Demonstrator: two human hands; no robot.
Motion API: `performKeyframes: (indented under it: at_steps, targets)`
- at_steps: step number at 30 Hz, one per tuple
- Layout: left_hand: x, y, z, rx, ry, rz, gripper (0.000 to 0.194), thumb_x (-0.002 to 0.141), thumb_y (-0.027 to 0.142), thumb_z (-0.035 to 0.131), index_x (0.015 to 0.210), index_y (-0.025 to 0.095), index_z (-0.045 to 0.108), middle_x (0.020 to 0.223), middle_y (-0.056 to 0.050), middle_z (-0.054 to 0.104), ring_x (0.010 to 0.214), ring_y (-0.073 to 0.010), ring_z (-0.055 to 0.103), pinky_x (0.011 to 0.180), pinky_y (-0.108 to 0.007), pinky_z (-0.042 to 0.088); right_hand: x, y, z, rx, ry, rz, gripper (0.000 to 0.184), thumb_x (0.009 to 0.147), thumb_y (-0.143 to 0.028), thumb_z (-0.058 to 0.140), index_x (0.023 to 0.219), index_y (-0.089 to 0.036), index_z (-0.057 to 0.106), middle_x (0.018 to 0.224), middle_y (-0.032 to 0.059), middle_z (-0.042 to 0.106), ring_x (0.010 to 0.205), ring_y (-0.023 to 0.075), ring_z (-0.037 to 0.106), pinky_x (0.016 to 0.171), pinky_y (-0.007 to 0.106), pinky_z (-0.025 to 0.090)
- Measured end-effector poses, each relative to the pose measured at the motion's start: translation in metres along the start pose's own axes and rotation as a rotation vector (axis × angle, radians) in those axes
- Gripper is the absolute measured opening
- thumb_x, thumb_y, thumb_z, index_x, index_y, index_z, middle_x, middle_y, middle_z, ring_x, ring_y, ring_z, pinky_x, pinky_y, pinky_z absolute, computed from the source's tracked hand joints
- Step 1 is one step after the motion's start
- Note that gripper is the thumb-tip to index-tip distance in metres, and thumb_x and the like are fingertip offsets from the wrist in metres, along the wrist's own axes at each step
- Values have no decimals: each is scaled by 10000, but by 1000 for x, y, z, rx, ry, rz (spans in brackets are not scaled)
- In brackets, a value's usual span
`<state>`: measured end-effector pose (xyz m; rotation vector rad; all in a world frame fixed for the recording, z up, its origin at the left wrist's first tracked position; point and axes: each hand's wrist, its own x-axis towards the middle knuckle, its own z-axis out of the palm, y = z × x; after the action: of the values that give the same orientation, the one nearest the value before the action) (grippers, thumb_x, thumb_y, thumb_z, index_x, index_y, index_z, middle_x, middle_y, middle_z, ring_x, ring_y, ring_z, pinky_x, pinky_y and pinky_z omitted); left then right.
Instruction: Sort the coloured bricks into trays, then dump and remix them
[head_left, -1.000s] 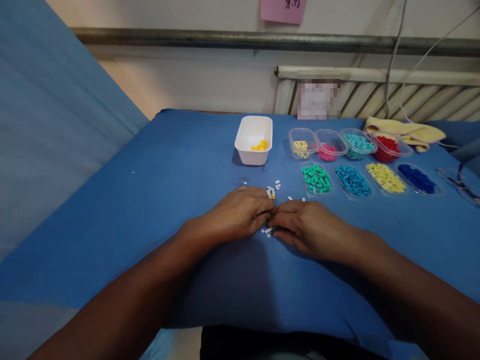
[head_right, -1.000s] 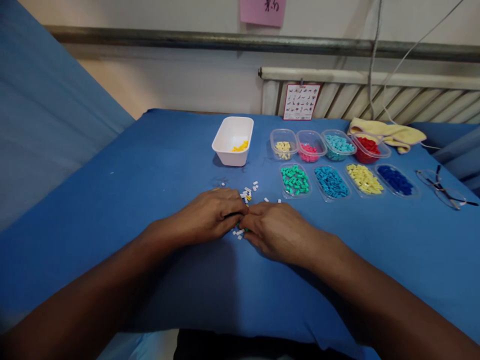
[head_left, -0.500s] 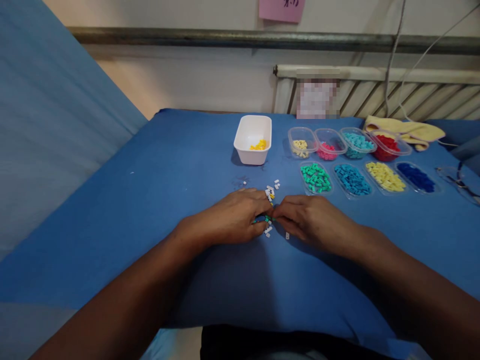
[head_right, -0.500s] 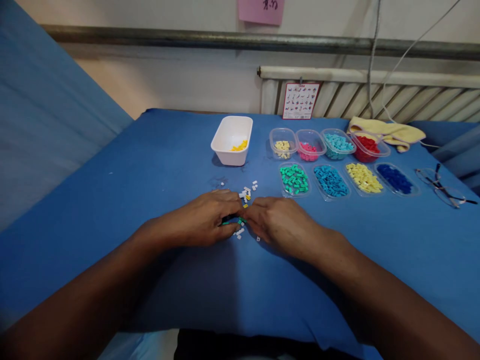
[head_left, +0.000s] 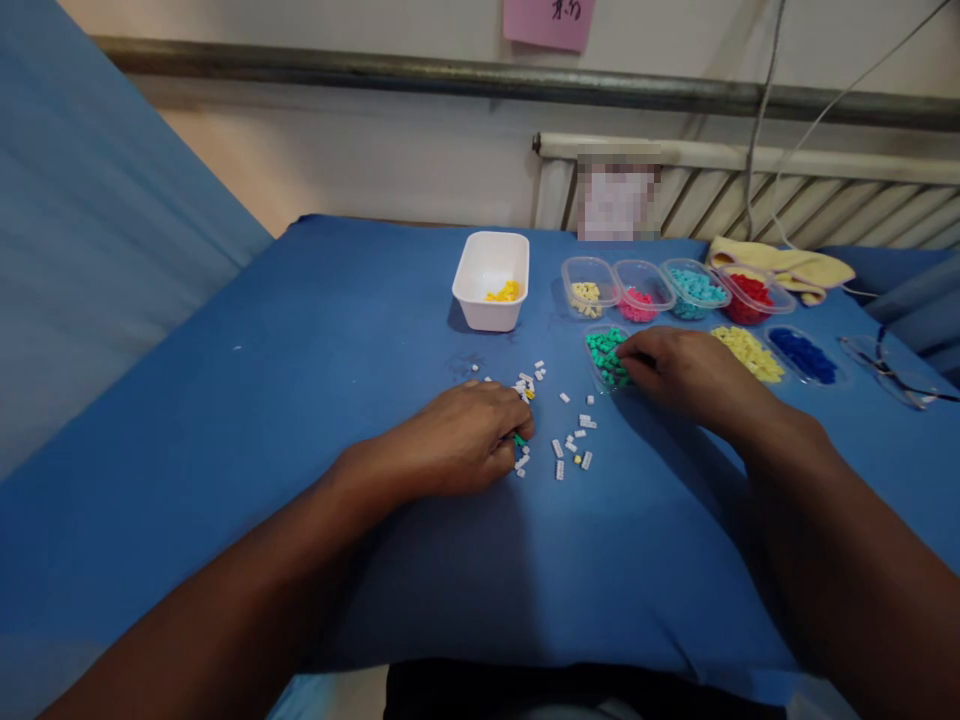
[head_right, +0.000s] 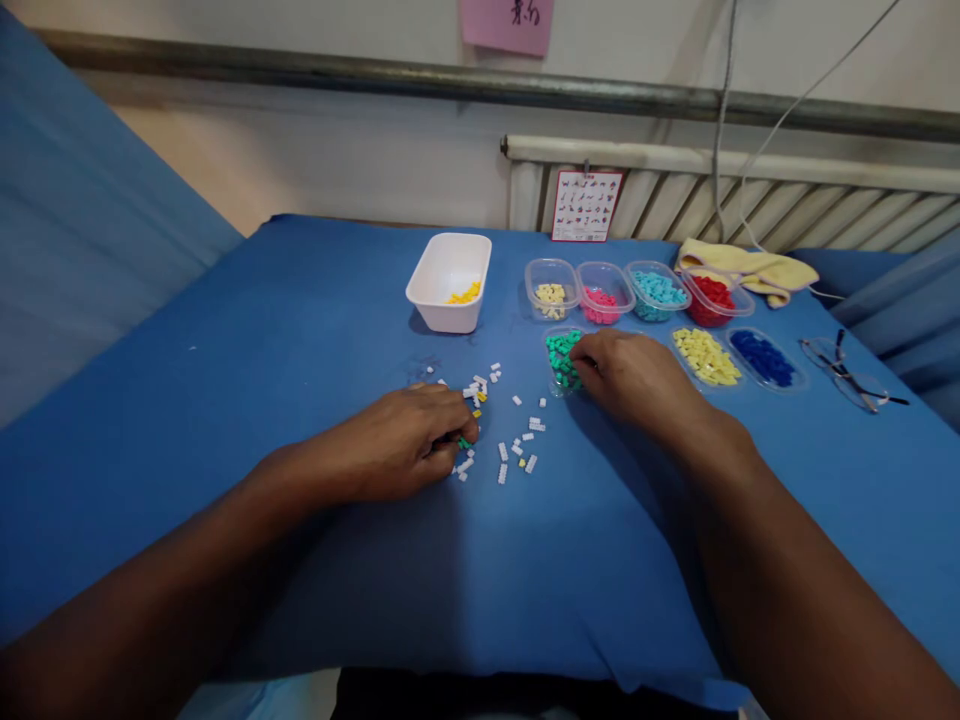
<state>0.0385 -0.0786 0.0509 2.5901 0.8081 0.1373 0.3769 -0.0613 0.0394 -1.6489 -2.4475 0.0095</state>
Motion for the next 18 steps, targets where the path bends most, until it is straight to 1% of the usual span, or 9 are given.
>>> performKeyframes:
  at_steps: [5,9,15,18]
  targets:
    - [0,2,-1,15,-13,-6,217,946,121,608,1080,227,742,1107,-45,788,1044,-240,713,1043,-400,499,0,0,1,-41,-60,-21,255,1035,-271,561,1016,-231,813,1003,90,832,868,254,733,712,337,442]
    - [0,2,-1,10,-10,-3,221,947,115,604,1084,223,740,1105,-47,784,1040,-241,710,1013,-396,503,-1,2,1,-20,-80,-36,251,1029,-267,579,1059,-243,827,1028,82,840,883,252,740,727,334,457]
    - [0,2,-2,6,-22,1,211,938,111,599,1063,212,736,1089,-48,778,1005,-236,694,971,-393,493,-2,2,-5,24,26,25,271,1026,-288,572,1067,-233,833,1040,81,845,878,262,751,732,352,478]
    - [1,1,-2,16,-28,18,144,945,139,628,1025,213,722,1054,-45,768,980,-233,684,936,-378,488,-2,1,-6,47,7,30,260,1012,-279,574,1029,-236,829,1005,67,843,854,257,753,724,353,476]
